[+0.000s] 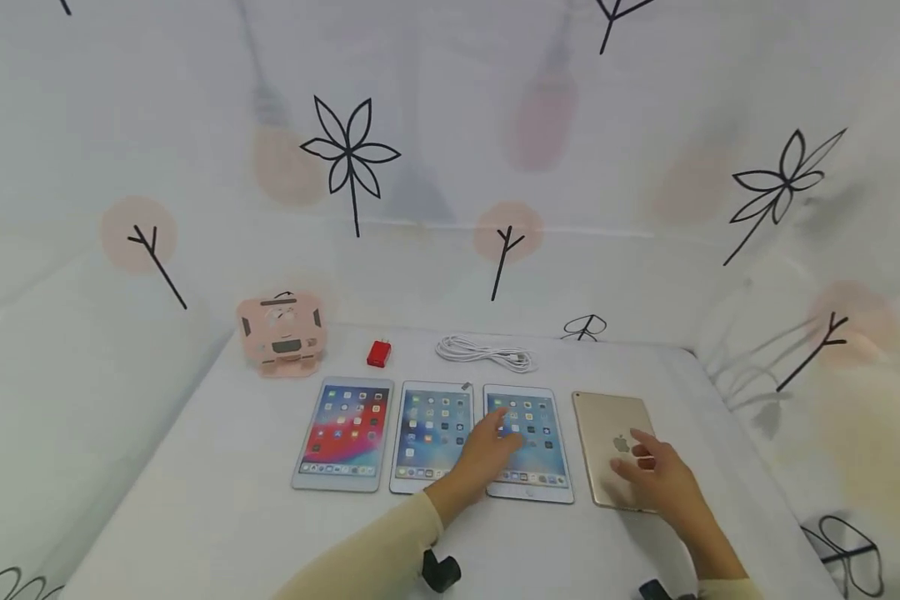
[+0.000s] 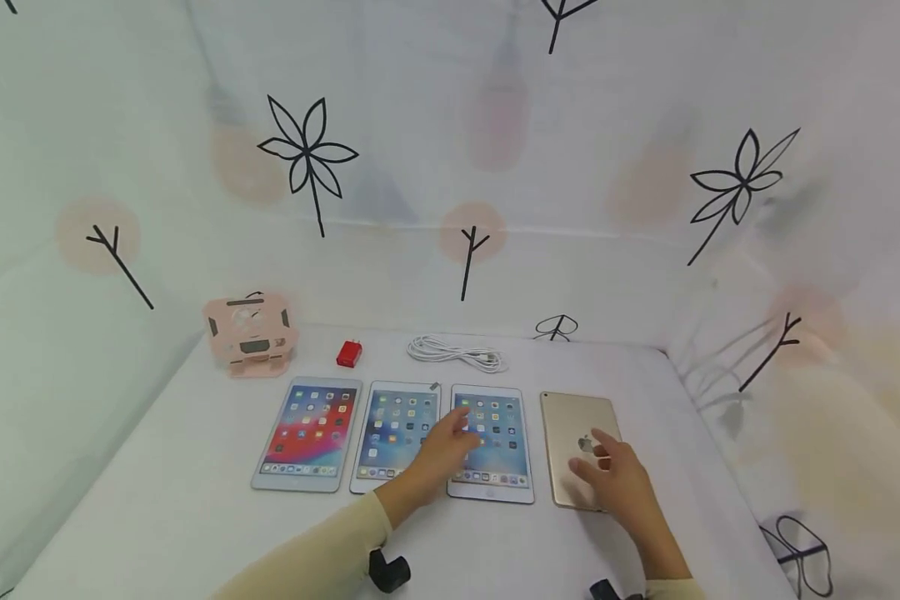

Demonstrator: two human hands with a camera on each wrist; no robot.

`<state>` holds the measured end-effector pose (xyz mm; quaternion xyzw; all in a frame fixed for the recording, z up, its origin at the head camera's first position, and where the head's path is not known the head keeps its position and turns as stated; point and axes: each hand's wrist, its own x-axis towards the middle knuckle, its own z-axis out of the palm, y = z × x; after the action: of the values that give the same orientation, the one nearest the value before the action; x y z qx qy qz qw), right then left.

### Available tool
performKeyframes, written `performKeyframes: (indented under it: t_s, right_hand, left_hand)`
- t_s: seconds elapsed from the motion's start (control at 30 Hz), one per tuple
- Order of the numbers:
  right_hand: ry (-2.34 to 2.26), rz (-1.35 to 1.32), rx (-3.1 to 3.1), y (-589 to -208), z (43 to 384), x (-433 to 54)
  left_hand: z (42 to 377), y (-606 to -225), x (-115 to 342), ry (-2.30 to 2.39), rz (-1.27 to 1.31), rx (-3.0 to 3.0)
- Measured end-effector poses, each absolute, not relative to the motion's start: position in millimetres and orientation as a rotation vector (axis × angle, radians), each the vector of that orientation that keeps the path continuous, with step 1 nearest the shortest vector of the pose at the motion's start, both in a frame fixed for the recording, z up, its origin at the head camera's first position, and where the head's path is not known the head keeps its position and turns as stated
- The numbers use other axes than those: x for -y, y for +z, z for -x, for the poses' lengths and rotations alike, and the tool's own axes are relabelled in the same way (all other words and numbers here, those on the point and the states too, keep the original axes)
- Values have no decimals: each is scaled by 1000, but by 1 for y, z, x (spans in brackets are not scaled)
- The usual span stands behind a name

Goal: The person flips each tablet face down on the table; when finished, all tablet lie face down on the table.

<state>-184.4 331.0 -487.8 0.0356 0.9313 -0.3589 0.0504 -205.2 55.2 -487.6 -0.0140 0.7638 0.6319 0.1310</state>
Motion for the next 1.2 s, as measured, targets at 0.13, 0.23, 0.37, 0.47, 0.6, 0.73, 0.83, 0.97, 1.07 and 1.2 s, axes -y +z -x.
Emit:
performKeyframes:
  t_s: [0.13,0.23,0.37,0.47,0.6,0.73,0.83,0.97,1.07,1.2]
  right_hand:
    - [-1312,-50,-2667,-492,185,-296]
    - [-1382,28,-2555,-494,185,-281]
    - [-1451,69,-2436,-496,188,-275]
    - [-1514,13,-2366,-499,189,-274]
    - [-1575,-68,-2321,-501,189,-273]
    - [-1619,-93,-2310,-502,190,-272]
    - [-1677,-99,-2274,-504,191,-273]
    - [-1756,-148,-2199,-509,190,-277]
    - [-1834,-153,-2109,-512,190,-279]
    - [-1965,-36,-1895,-512,191,-276]
  left_hand:
    - [203,-492,-36,1818,25,-2192]
    - [199,-494,-32,1821,10,-2130]
    - [197,-495,-33,1840,17,-2102]
    - [196,-495,-33,1843,32,-2075]
    - [195,-493,-32,1869,23,-1990]
    - [193,-495,-33,1945,23,-1879]
    - [192,-497,-35,1982,61,-1825]
    - [190,-501,-40,1974,115,-1816]
    - [190,-503,-45,1974,124,-1835]
    - [190,-502,-50,1974,124,-1865]
